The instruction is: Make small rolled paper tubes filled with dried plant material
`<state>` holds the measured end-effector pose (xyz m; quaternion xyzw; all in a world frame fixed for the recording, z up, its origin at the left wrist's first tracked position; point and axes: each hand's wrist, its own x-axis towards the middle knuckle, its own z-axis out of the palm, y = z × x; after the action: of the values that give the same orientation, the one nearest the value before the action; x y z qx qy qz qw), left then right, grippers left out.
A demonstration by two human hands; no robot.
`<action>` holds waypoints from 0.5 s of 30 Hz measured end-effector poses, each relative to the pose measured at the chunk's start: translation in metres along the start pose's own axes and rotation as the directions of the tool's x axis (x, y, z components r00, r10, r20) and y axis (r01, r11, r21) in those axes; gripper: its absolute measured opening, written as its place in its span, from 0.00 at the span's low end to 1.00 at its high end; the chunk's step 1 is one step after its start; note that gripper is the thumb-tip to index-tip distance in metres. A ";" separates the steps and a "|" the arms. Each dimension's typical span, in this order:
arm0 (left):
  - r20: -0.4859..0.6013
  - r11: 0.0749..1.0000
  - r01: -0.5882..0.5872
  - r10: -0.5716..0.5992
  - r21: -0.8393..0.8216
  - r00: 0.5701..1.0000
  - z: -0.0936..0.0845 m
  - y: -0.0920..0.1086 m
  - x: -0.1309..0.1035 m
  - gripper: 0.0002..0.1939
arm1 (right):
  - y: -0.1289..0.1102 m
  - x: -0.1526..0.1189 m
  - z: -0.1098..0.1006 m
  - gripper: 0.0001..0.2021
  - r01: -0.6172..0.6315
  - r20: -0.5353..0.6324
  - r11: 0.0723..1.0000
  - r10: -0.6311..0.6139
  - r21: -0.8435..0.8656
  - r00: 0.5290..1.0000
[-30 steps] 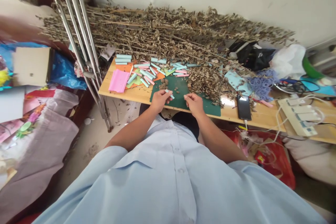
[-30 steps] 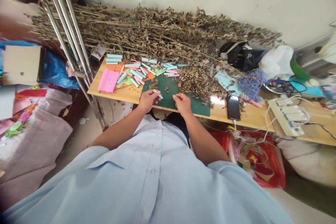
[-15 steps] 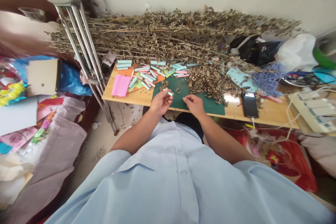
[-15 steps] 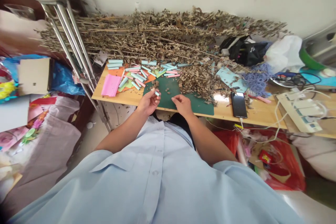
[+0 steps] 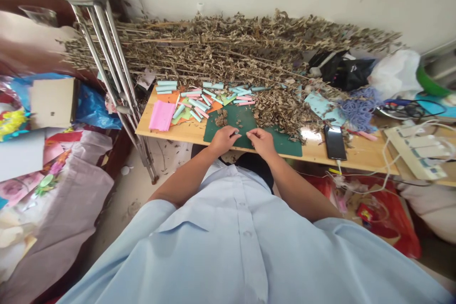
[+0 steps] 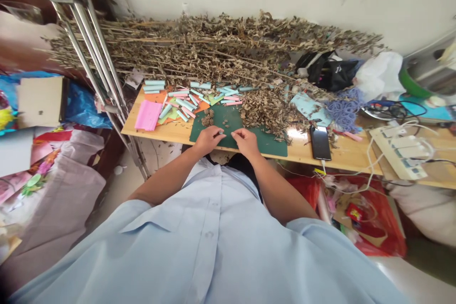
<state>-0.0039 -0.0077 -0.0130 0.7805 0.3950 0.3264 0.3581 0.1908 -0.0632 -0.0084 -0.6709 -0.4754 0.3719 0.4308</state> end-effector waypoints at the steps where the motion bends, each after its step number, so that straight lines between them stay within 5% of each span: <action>1: 0.008 1.000 -0.012 0.013 -0.011 1.000 0.001 -0.001 -0.001 0.05 | 0.001 0.001 0.000 0.16 -0.006 0.001 1.000 0.006 -0.006 1.000; 6: -0.012 0.993 -0.031 0.029 -0.115 0.999 0.003 -0.004 -0.005 0.05 | 0.005 0.014 0.001 0.16 0.017 0.002 0.996 -0.017 -0.087 1.000; 11: 0.006 0.992 -0.045 0.046 -0.121 0.999 0.003 -0.005 -0.004 0.05 | 0.003 0.039 0.004 0.11 0.171 -0.002 0.947 -0.179 -0.272 0.984; 15: 0.019 0.989 -0.032 0.035 -0.146 0.999 0.001 -0.004 -0.003 0.04 | -0.007 0.062 0.004 0.10 0.353 0.134 0.848 -0.327 -0.395 0.936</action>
<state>-0.0061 -0.0094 -0.0175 0.7622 0.3532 0.3519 0.4128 0.2018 -0.0019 -0.0091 -0.6401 -0.6672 0.2014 0.3234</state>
